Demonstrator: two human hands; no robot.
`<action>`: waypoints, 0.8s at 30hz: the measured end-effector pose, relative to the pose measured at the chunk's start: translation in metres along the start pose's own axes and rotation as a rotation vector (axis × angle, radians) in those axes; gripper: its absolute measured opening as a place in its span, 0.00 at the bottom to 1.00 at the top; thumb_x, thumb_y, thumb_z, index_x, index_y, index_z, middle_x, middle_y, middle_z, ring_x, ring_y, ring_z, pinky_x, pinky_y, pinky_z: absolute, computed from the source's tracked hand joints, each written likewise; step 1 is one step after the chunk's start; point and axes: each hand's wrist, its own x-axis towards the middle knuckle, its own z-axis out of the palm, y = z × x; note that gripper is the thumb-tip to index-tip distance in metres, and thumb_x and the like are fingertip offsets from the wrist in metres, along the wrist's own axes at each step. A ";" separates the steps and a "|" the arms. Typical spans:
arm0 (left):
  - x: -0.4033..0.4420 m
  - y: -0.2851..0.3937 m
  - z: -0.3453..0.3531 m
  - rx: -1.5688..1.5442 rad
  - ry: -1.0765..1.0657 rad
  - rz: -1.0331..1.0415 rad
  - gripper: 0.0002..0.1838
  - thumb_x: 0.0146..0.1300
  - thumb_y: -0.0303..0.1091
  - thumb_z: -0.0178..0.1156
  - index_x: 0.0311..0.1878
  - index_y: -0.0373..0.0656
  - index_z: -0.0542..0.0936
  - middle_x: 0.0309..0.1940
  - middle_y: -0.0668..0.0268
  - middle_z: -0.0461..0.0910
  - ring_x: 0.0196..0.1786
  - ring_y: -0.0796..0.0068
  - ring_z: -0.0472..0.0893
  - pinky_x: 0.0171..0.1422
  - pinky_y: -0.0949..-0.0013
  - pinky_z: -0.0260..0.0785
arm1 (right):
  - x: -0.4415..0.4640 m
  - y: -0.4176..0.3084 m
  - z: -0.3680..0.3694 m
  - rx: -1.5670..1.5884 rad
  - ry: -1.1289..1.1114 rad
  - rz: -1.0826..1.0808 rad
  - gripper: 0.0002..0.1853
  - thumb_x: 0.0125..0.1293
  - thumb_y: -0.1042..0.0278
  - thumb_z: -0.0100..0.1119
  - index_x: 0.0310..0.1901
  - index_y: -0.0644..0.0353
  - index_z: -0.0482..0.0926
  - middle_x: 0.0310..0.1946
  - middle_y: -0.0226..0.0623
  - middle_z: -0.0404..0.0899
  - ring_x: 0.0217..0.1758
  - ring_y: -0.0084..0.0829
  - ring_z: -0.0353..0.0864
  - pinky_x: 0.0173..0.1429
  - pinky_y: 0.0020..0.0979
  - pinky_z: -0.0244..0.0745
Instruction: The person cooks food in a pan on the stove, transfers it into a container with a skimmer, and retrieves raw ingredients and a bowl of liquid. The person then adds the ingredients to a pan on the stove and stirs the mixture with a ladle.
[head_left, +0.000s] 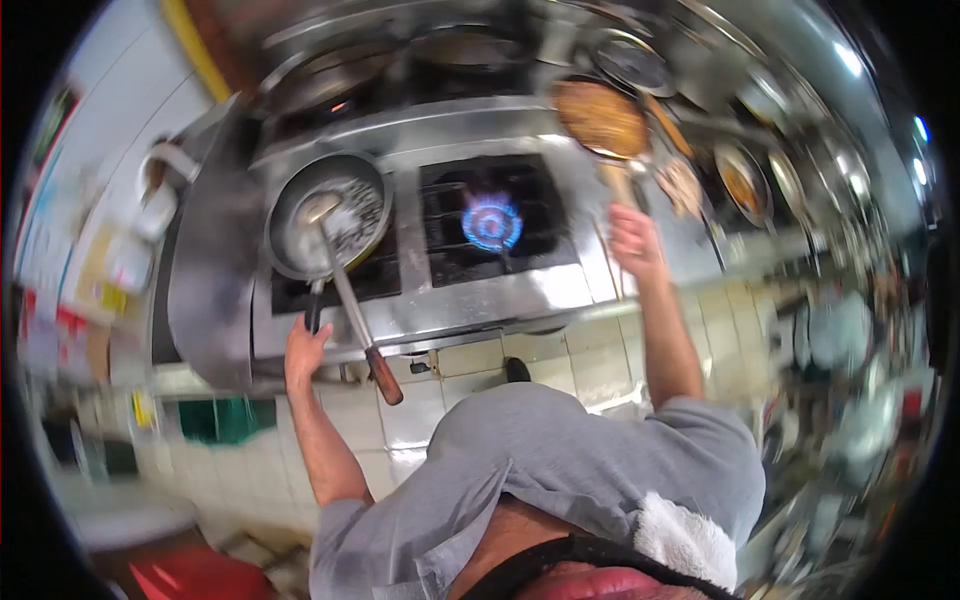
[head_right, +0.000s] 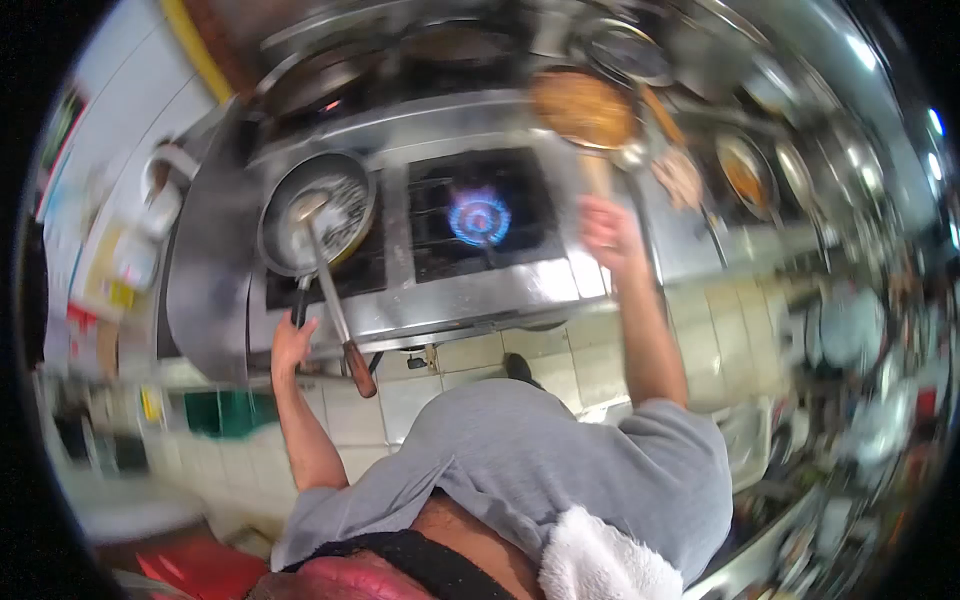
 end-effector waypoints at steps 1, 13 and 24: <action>-0.004 0.001 0.000 -0.023 0.019 -0.005 0.23 0.52 0.43 0.63 0.44 0.35 0.73 0.31 0.54 0.77 0.35 0.58 0.77 0.41 0.61 0.68 | -0.003 -0.020 0.012 -0.080 0.258 -0.144 0.09 0.66 0.69 0.45 0.27 0.53 0.68 0.13 0.19 0.59 0.09 0.14 0.54 0.11 0.19 0.53; -0.033 0.004 0.005 0.085 0.275 -0.082 0.24 0.50 0.48 0.62 0.44 0.40 0.76 0.36 0.52 0.79 0.42 0.54 0.77 0.47 0.58 0.67 | 0.167 -0.346 -0.130 -1.165 0.671 -0.288 0.21 0.59 0.45 0.54 0.23 0.57 0.71 0.13 0.26 0.65 0.11 0.21 0.60 0.14 0.25 0.57; -0.035 0.016 0.001 0.140 0.229 -0.104 0.23 0.51 0.46 0.61 0.45 0.40 0.76 0.34 0.54 0.79 0.40 0.56 0.78 0.46 0.60 0.68 | 0.246 -0.354 -0.168 -2.624 1.061 -0.175 0.34 0.52 0.34 0.56 0.42 0.62 0.72 0.36 0.41 0.77 0.35 0.41 0.77 0.38 0.41 0.72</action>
